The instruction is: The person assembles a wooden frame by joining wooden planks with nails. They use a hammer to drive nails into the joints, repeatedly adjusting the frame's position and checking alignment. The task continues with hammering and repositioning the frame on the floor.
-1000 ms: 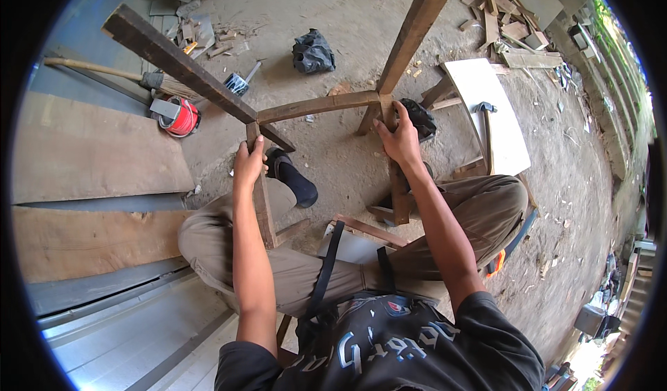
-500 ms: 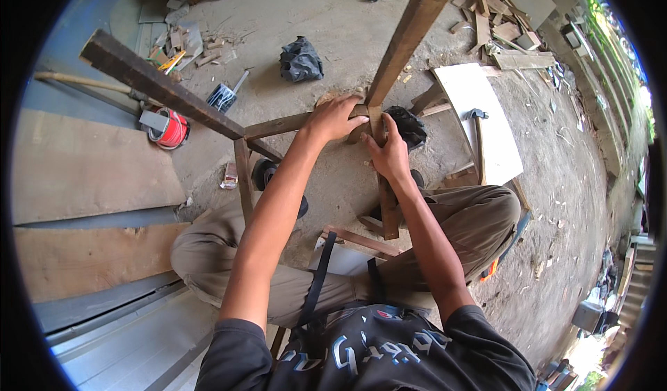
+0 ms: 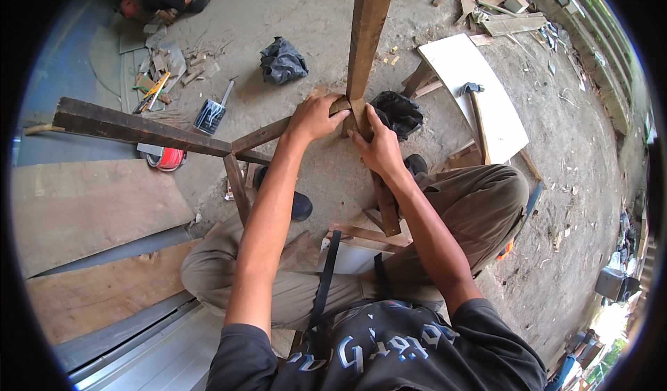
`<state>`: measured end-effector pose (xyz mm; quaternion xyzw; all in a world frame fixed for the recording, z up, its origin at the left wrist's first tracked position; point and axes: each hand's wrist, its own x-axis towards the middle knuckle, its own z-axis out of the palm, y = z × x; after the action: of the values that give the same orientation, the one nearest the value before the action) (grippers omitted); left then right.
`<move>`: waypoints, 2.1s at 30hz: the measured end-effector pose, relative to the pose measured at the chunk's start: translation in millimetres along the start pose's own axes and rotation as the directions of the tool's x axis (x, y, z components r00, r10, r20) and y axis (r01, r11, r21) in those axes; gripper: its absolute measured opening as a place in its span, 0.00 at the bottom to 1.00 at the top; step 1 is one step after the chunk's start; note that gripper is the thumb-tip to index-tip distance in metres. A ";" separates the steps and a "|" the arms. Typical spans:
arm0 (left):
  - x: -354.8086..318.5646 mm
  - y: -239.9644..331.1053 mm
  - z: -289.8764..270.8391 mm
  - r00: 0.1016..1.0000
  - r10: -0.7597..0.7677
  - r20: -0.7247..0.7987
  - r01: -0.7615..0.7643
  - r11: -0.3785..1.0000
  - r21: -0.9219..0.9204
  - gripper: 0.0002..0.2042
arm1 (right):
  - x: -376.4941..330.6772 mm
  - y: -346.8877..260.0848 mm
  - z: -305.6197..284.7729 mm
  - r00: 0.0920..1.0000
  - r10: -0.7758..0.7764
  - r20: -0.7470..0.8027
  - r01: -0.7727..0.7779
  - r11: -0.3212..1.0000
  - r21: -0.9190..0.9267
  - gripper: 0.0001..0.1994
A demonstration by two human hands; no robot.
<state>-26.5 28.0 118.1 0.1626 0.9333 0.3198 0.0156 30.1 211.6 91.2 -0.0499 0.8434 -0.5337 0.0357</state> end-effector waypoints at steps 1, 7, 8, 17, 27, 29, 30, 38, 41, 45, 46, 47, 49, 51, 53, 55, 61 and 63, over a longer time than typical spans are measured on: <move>0.0 0.1 -0.9 1.000 -0.005 0.004 0.005 1.000 -0.003 0.18 | -0.6 -1.8 -0.6 1.000 0.000 0.004 0.000 1.000 -0.003 0.35; 3.3 -6.3 2.9 0.995 0.085 -0.059 -0.085 0.996 0.015 0.17 | -1.3 -1.5 -2.3 0.999 -0.044 0.002 0.044 0.999 0.013 0.35; 2.7 -8.1 3.0 0.996 0.078 -0.051 -0.078 0.997 0.014 0.17 | -1.4 -1.3 -1.7 0.999 -0.047 0.000 0.047 0.999 0.011 0.35; 1.5 -11.5 9.7 0.998 0.069 0.008 -0.069 0.996 0.048 0.18 | 1.1 7.8 4.0 0.993 -0.115 -0.033 0.114 0.993 -0.021 0.33; 0.4 -14.9 13.2 0.998 0.051 -0.045 -0.045 0.992 0.121 0.21 | 3.6 11.4 5.0 0.989 -0.145 -0.039 0.142 0.987 -0.068 0.33; 3.3 -21.1 12.8 0.998 0.053 -0.031 -0.049 0.994 0.103 0.22 | 1.6 6.0 3.7 0.996 -0.083 -0.010 0.083 0.995 -0.051 0.33; 3.8 -22.4 12.6 0.998 0.050 -0.025 -0.047 0.995 0.093 0.22 | 0.7 1.6 2.9 0.999 -0.053 0.005 0.053 0.998 -0.044 0.33; 15.7 -9.9 2.6 0.997 0.029 0.069 -0.030 0.999 0.011 0.19 | 2.9 14.8 5.5 0.988 -0.151 -0.041 0.146 0.984 -0.104 0.33; 15.7 -14.5 2.6 0.997 0.029 0.070 -0.027 0.999 -0.022 0.19 | 2.2 17.8 7.8 0.983 -0.182 -0.042 0.176 0.978 -0.109 0.33; 15.0 -9.0 0.6 0.999 0.025 0.034 -0.024 0.999 -0.040 0.19 | 3.0 19.1 5.9 0.983 -0.179 -0.036 0.173 0.977 -0.121 0.33; 15.6 -8.2 0.1 0.999 0.019 0.047 -0.018 0.999 -0.035 0.19 | 3.2 19.8 5.4 0.984 -0.173 -0.032 0.167 0.977 -0.131 0.33; 16.7 -7.6 -0.7 0.998 0.014 0.059 -0.012 0.999 -0.031 0.19 | 3.2 20.6 5.0 0.984 -0.173 -0.031 0.167 0.976 -0.141 0.33; 17.5 -11.8 0.3 0.998 0.013 0.065 -0.011 0.999 -0.030 0.19 | 2.7 18.7 5.5 0.984 -0.178 -0.027 0.172 0.972 -0.158 0.33; 16.6 -13.7 1.8 0.998 0.026 0.051 -0.024 0.999 -0.040 0.19 | 2.4 17.0 6.7 0.983 -0.180 -0.026 0.174 0.971 -0.162 0.33; 15.7 -14.0 2.1 0.999 0.023 0.040 -0.021 0.998 -0.063 0.19 | 3.0 16.6 7.0 0.984 -0.178 -0.027 0.172 0.973 -0.152 0.33; 14.9 -12.5 1.6 1.000 0.006 0.030 -0.004 0.998 -0.063 0.20 | 2.9 16.1 5.9 0.982 -0.186 -0.032 0.180 0.974 -0.137 0.33; 16.9 -13.2 4.0 0.999 -0.028 0.029 0.029 0.999 -0.039 0.19 | 1.7 17.4 4.2 0.977 -0.209 -0.042 0.201 0.968 -0.150 0.32; 17.6 -15.2 5.7 0.999 -0.031 0.032 0.033 0.999 -0.042 0.18 | 1.9 18.6 5.8 0.984 -0.176 -0.036 0.169 0.975 -0.141 0.32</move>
<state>-46.9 25.6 105.7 0.1522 0.9284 0.3369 0.0386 28.0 214.1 71.8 -0.1125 0.8712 -0.4767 -0.0345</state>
